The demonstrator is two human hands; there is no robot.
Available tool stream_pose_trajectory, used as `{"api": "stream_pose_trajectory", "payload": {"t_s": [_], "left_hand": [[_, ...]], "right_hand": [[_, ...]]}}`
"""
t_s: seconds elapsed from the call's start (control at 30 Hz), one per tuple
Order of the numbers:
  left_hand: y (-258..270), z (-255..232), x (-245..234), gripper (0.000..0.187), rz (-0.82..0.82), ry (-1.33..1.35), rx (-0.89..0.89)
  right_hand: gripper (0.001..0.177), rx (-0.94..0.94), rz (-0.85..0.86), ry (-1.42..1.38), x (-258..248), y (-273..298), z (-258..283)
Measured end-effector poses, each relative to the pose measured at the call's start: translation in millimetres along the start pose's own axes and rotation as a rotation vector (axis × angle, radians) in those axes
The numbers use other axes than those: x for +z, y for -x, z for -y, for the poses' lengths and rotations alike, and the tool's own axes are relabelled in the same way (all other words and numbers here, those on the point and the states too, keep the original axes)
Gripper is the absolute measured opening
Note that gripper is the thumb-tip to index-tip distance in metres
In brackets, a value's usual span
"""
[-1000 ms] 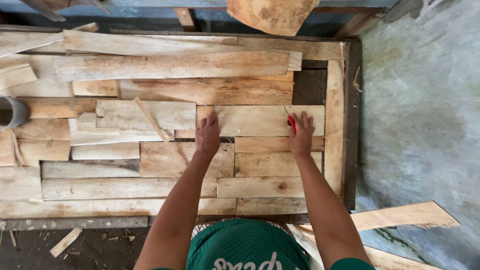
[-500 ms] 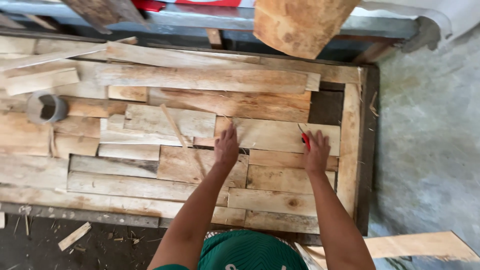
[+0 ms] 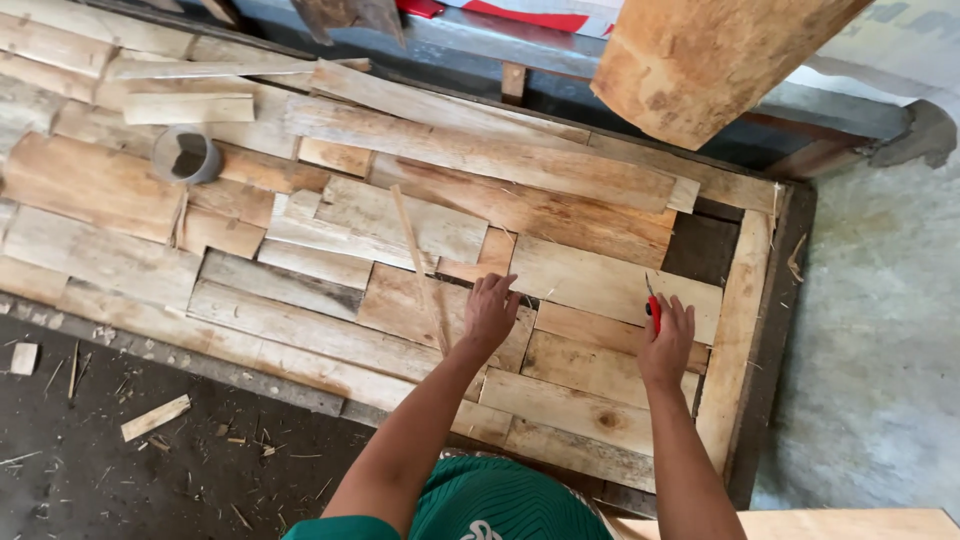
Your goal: Fitting and cutting thin wood planks onto a wooden surface in a workshop.
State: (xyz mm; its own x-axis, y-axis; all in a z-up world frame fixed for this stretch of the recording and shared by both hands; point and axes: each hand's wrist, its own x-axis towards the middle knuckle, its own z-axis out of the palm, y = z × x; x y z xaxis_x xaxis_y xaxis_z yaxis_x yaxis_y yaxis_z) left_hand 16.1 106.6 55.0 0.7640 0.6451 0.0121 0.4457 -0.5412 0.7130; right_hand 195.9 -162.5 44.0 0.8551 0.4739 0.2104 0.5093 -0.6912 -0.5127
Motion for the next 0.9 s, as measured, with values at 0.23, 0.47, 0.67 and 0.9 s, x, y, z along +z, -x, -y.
{"api": "stream_pose_trajectory", "payload": {"t_s": [0.23,0.47,0.67,0.9], "left_hand": [[50,7,-41,0.015,-0.056,0.152,-0.236],[75,72,-63,0.015,-0.226,0.255,-0.323],[69,130,-89,0.021,-0.256,0.369,-0.516],[38,183,-128,0.031,-0.242,0.599,-0.581]], "right_hand": [[0.028,0.007,0.002,-0.178,8,27,57],[0.026,0.089,0.224,-0.363,36,56,134],[0.027,0.086,0.368,-0.375,81,65,206],[0.035,0.066,0.369,-0.389,155,51,290]]}}
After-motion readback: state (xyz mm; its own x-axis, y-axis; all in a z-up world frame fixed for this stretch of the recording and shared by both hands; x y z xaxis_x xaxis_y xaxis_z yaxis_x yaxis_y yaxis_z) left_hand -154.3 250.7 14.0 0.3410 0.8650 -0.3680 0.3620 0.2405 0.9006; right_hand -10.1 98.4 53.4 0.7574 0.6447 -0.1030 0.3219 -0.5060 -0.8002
